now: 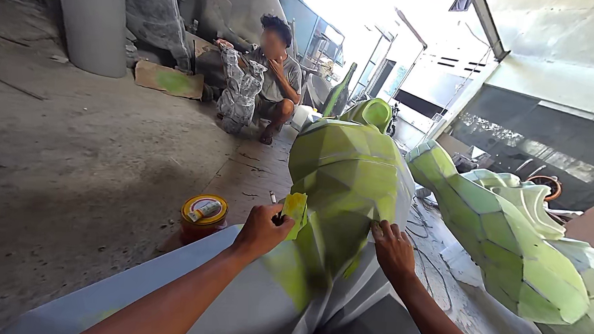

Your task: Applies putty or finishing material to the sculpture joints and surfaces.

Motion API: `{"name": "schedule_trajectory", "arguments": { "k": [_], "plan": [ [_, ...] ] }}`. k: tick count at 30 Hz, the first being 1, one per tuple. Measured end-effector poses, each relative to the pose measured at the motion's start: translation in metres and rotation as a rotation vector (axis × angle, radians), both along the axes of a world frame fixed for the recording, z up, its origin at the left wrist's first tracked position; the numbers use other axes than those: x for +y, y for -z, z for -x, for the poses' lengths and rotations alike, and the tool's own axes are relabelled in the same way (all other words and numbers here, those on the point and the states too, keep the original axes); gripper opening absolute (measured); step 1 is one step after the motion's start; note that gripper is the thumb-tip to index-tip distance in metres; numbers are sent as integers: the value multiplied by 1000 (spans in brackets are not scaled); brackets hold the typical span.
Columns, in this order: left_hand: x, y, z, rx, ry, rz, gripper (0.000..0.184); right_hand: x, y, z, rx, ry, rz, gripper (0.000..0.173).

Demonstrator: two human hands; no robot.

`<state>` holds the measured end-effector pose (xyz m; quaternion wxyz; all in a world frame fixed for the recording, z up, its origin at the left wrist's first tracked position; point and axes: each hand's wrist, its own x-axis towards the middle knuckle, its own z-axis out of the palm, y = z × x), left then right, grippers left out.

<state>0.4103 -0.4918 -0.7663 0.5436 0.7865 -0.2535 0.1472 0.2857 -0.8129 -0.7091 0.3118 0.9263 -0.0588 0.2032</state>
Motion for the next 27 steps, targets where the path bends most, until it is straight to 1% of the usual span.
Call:
{"name": "schedule_trajectory", "arguments": {
  "k": [7,9,11,14,16,18,20,22,25,27],
  "plan": [
    [0,0,0,8,12,-1,19,-11,39,29,-38,-83,30,47],
    [-1,1,-1,12,17,-4,19,-14,44,36,-26,-102,5,44],
    [-2,1,-1,18,19,-1,19,-17,41,39,-9,-136,-29,37],
    [-1,2,-1,7,20,-3,21,-19,20,35,-13,-193,-44,32],
    [-1,2,0,-5,21,-8,20,-22,5,26,-32,-227,-25,34],
    [0,1,0,-11,21,-16,20,-29,-1,14,-36,-260,21,38],
    [0,1,0,-9,18,-29,21,-33,0,9,-4,-267,98,38],
    [0,0,0,-3,14,-23,20,-29,5,14,39,-229,157,37],
    [1,-1,2,8,22,-15,19,-31,15,30,57,-207,183,39],
    [0,0,2,3,26,-16,20,-36,18,41,64,-211,186,37]
  ]
}}
